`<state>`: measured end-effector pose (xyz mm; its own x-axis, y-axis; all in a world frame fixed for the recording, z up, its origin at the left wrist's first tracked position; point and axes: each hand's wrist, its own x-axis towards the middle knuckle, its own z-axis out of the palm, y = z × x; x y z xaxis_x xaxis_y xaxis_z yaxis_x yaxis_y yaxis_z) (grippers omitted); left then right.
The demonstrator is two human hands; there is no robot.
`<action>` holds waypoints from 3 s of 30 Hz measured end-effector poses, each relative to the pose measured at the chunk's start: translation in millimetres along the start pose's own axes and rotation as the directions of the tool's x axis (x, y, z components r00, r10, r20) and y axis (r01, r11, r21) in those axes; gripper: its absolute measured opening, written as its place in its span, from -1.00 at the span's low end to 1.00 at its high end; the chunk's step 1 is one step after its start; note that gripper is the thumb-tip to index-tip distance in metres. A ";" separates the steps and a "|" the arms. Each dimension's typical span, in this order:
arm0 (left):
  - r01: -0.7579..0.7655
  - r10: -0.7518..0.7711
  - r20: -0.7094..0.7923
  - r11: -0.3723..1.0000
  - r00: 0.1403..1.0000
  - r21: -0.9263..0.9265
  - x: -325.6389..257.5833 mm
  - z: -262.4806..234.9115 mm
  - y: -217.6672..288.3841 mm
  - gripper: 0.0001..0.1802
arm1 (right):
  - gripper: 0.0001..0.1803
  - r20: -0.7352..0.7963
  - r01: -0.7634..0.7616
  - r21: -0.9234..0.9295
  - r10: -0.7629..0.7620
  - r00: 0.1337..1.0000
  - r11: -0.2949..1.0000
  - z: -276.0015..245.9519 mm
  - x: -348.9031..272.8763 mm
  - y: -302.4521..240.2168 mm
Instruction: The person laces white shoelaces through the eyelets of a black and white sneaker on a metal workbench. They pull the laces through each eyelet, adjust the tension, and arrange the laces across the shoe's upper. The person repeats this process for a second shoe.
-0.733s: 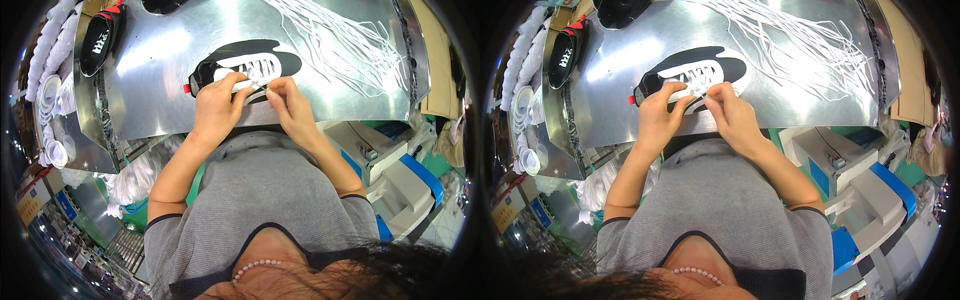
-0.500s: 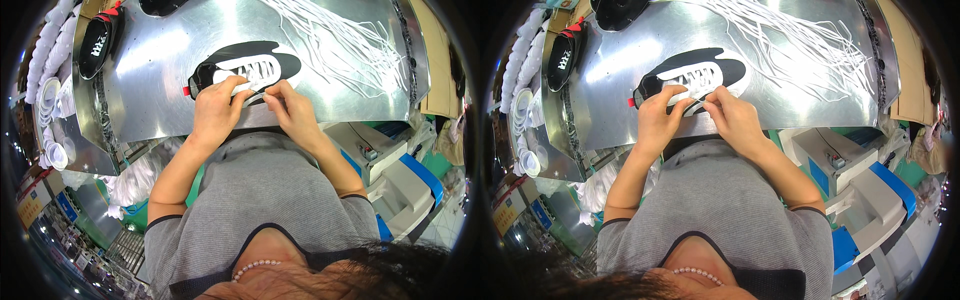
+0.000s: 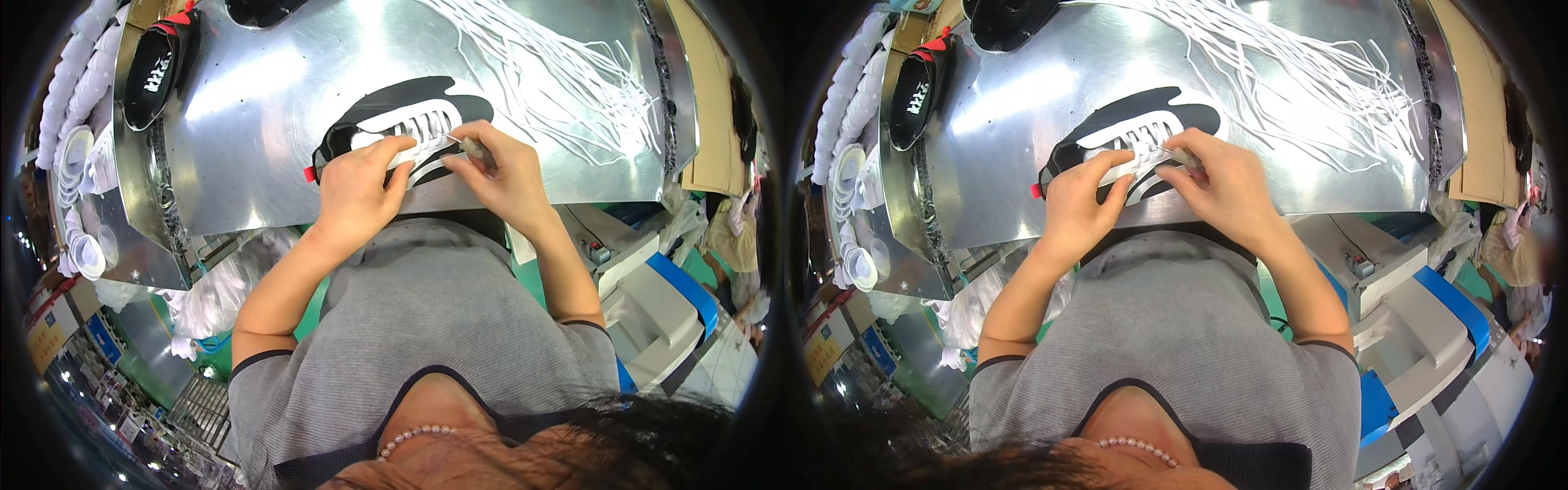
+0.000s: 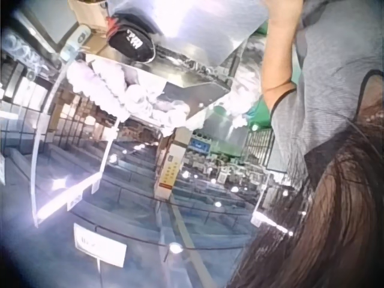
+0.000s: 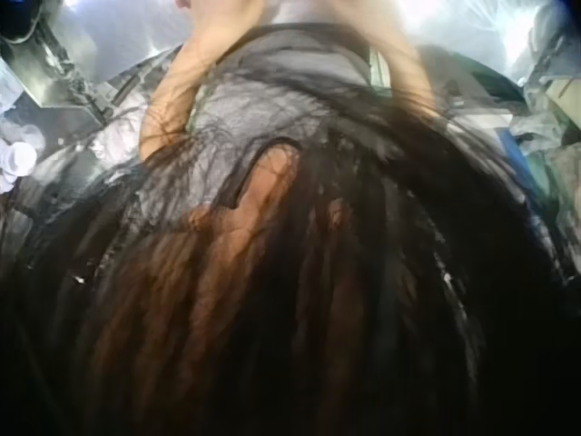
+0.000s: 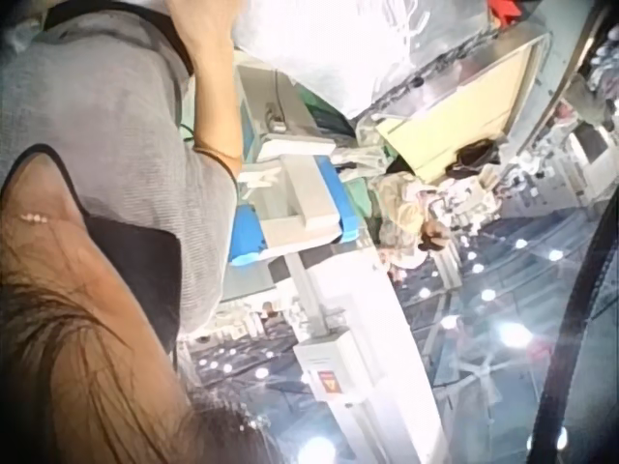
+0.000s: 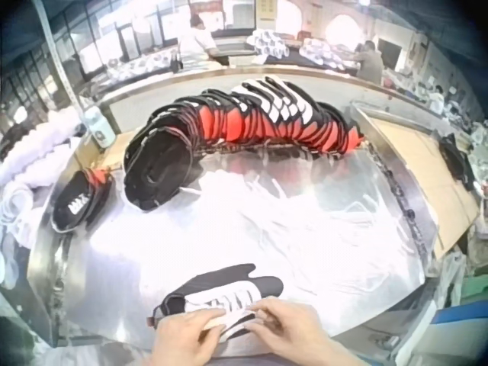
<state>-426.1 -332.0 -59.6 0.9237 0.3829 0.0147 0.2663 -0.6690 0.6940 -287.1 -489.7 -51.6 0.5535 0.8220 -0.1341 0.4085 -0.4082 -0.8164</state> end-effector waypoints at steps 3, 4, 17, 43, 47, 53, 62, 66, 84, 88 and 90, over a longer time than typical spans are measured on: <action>0.017 -0.022 0.148 0.999 0.989 0.034 -2.3 -11.1 -0.9 -0.75 | -0.86 -0.073 0.362 0.003 -0.361 0.930 0.932 20.8 26.8 30.3; 0.005 -0.017 0.201 0.998 0.979 0.059 -4.0 -16.2 -4.0 -0.74 | -0.86 -0.087 0.415 -0.045 -0.417 0.905 0.909 27.2 30.6 38.5; -0.107 0.093 0.303 0.994 0.949 0.031 -1.5 -33.1 -21.5 -0.76 | -0.81 0.090 0.626 -0.124 -0.620 0.780 0.770 28.0 28.4 33.2; 0.029 -0.343 0.095 -0.194 0.934 -0.981 -61.0 -17.1 -68.2 -0.51 | -0.87 0.330 0.191 0.420 -0.345 0.879 0.887 54.1 30.5 -6.1; 0.010 -0.394 0.020 -0.028 0.919 -1.000 -46.3 -71.7 -53.7 -0.58 | -0.89 0.421 -0.088 0.618 -0.235 0.876 0.781 55.4 55.2 -24.3; 0.388 -0.139 -0.664 0.889 0.735 0.242 26.8 -210.4 -132.5 -0.67 | -0.79 -0.232 0.201 0.022 -0.191 0.954 0.979 29.0 174.0 -1.2; 0.288 0.002 -0.672 0.902 0.741 0.320 184.6 -168.2 -306.3 -0.34 | -0.74 -0.192 0.219 -0.529 -0.367 0.910 0.820 38.8 257.9 22.4; 0.352 -0.032 -0.697 0.879 0.716 0.322 180.3 -158.3 -284.6 -0.40 | -0.79 -0.160 0.159 -0.024 -0.161 0.974 0.987 42.6 208.6 7.6; -0.195 0.491 -0.654 0.859 0.576 0.473 65.1 -104.4 -38.9 -0.71 | -0.85 0.281 -0.263 0.915 -0.016 0.959 0.307 -19.1 9.8 -31.2; -0.130 0.226 -0.255 0.930 0.940 0.344 22.5 19.5 -13.4 -0.50 | -0.84 0.325 -0.301 0.898 -0.022 0.946 0.322 -5.2 -0.7 -33.5; -0.133 0.232 -0.319 0.944 0.919 0.301 21.4 27.3 -3.4 -0.55 | -0.85 0.303 -0.285 0.889 0.006 0.953 0.359 2.0 -8.0 -33.5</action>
<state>-399.7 -338.9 -81.3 0.8228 0.4001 0.4037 0.2112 -0.8747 0.4363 -306.6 -481.8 -24.4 0.3101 0.9011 -0.3031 -0.6558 -0.0280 -0.7544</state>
